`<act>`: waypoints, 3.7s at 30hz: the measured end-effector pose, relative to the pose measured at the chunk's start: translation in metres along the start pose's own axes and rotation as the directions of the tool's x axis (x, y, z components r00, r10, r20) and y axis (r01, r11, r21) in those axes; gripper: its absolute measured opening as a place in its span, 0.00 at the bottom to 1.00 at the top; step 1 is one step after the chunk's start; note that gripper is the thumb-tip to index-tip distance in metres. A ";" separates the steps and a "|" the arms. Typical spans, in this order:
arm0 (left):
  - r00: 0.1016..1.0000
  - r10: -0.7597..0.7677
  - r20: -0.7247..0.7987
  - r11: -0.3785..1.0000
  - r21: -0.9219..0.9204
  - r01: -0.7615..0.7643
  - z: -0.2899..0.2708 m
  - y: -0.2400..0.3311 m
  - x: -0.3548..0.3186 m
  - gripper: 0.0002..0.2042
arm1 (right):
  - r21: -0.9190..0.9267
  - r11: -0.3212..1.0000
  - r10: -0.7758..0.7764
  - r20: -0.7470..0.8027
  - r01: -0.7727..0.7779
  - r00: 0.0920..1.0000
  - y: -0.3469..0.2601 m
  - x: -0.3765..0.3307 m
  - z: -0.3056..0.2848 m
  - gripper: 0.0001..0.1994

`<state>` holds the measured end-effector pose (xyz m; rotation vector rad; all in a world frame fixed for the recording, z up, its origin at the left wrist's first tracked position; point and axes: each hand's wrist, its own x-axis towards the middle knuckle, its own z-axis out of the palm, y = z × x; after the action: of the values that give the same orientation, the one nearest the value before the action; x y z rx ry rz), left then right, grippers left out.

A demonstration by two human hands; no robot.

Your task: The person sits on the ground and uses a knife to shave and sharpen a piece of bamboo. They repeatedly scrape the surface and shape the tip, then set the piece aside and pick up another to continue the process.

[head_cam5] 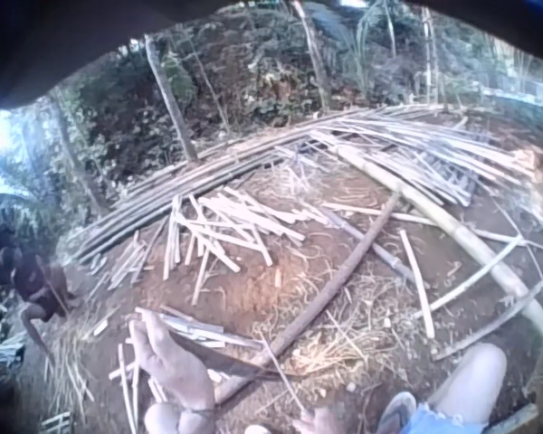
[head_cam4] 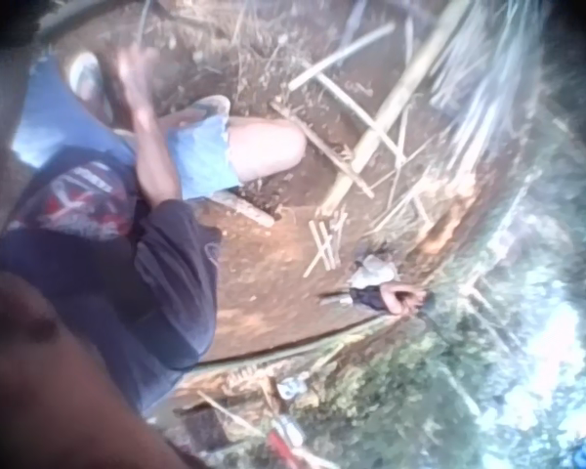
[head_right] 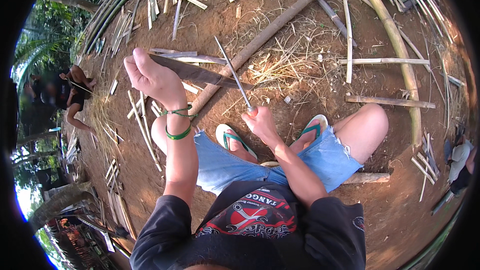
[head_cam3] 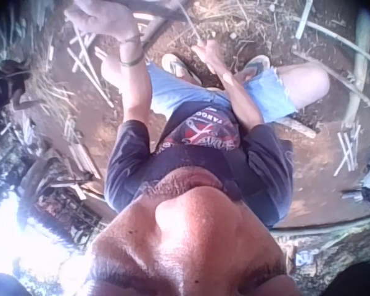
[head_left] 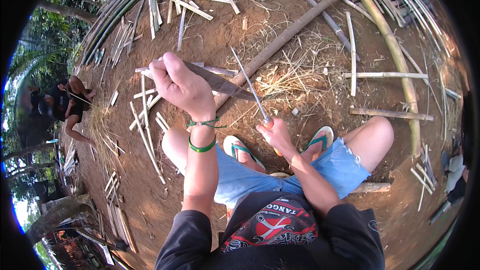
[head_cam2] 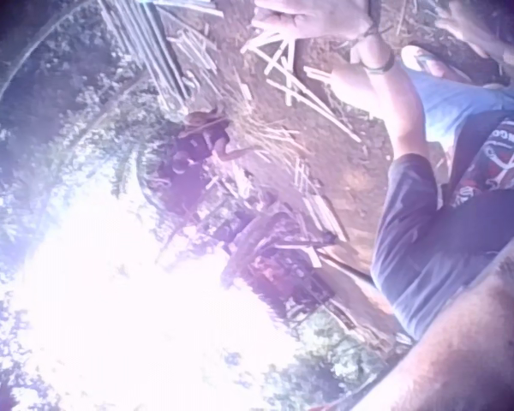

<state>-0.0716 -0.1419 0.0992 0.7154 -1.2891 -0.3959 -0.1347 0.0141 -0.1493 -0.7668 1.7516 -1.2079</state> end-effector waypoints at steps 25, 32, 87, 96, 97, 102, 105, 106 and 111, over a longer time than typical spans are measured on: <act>0.243 -0.549 0.799 0.486 0.069 0.871 -0.101 -0.028 -0.178 0.32 | 0.761 0.404 -0.236 -0.449 0.507 0.862 -0.212 0.060 -0.113 0.11; 0.527 -0.683 0.506 0.120 -0.634 0.764 -0.095 -0.037 -0.101 0.42 | 0.861 0.248 -0.034 -0.449 0.443 0.893 -0.199 0.054 -0.122 0.10; 0.678 0.183 0.712 0.927 0.105 -0.360 -0.088 0.041 -0.083 0.07 | -0.133 0.890 -0.389 0.274 0.436 0.879 -0.214 -0.142 -0.129 0.23; 0.701 0.428 0.571 0.891 -0.134 -0.434 -0.086 0.052 -0.061 0.16 | -0.125 0.927 -0.307 0.285 0.353 0.908 -0.213 -0.143 -0.135 0.22; 0.670 0.500 0.549 0.846 -0.141 -0.515 -0.087 0.058 -0.046 0.20 | -0.114 0.939 -0.282 0.283 0.324 0.917 -0.214 -0.144 -0.136 0.22; 0.500 0.749 0.435 0.564 -0.023 -0.825 -0.063 0.118 0.043 0.32 | -0.088 0.968 -0.201 0.289 0.235 0.936 -0.215 -0.149 -0.141 0.20; 0.333 0.633 0.699 0.444 0.024 -0.895 -0.038 0.135 0.060 0.34 | -0.069 0.955 -0.256 0.294 0.288 0.921 -0.221 -0.152 -0.141 0.20; 0.311 0.496 0.811 0.446 0.069 -0.892 -0.032 0.131 0.049 0.35 | -0.064 0.948 -0.283 0.278 0.312 0.918 -0.223 -0.151 -0.140 0.21; 0.311 0.491 0.814 0.453 0.066 -0.889 -0.024 0.137 0.046 0.37 | -0.143 0.943 -0.245 0.317 0.301 0.916 -0.219 -0.147 -0.144 0.21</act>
<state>-0.0532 -0.0658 0.2228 0.2838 -2.3860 0.5792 -0.1935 0.1220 0.1253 -1.2748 1.5572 -1.0475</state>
